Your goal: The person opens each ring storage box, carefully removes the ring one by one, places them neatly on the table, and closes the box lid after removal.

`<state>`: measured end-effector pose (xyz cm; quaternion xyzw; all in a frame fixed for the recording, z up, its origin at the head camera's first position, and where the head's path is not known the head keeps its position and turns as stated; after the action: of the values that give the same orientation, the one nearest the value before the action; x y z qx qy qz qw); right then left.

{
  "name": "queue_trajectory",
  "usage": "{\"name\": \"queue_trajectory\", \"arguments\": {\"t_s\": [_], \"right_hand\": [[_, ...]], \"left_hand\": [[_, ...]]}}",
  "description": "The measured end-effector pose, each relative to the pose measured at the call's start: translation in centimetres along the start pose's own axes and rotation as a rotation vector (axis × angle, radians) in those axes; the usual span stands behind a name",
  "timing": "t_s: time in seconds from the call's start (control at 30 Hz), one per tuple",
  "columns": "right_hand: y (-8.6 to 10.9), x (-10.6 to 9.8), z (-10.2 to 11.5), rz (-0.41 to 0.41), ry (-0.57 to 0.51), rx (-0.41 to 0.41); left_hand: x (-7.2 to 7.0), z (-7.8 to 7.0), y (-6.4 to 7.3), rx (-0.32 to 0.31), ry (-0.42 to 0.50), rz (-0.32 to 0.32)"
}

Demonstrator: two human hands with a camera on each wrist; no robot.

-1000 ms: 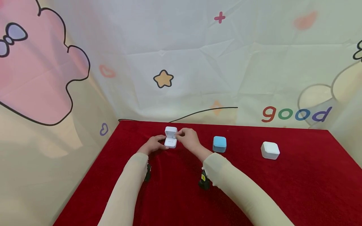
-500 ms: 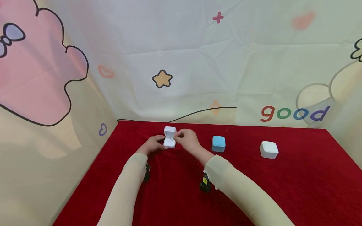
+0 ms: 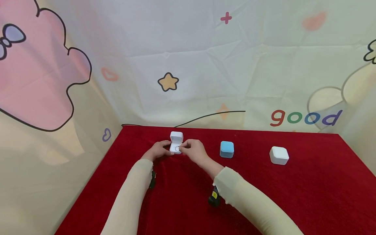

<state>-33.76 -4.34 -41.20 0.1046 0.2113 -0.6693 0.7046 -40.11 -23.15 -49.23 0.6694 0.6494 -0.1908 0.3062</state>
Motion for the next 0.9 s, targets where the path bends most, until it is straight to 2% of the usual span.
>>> {"name": "queue_trajectory", "arguments": {"t_s": [0.13,0.2,0.3,0.47,0.7,0.9], "right_hand": [[0.5,0.4,-0.3,0.007,-0.018,-0.003],[0.8,0.5,-0.3,0.011,-0.025,-0.012],[1.3,0.8,-0.3,0.026,-0.044,-0.014],[2.0,1.5,-0.6,0.052,-0.06,-0.002],[2.8,2.1,-1.0,0.06,-0.075,0.002],[3.2,2.7,-1.6,0.09,-0.077,0.024]], "left_hand": [[0.3,0.6,-0.7,0.016,-0.004,-0.002],[0.3,0.7,-0.8,0.054,-0.006,-0.011],[0.2,0.2,-0.3,0.069,0.015,-0.018],[0.2,-0.6,0.5,0.037,0.033,-0.022],[0.0,-0.2,0.2,0.041,0.019,-0.026],[-0.1,-1.2,1.3,0.022,0.007,-0.037]]}}
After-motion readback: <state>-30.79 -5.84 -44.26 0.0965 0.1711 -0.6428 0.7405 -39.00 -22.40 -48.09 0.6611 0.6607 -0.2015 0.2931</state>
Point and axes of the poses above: each hand's wrist, its own y-axis away from the middle knuckle, its own x-axis out of the palm, z = x × y, the point moved 6 cm from there along -y, towards the middle knuckle, and after that the axes turned 12 degrees about -z, right-handed, at the moved point
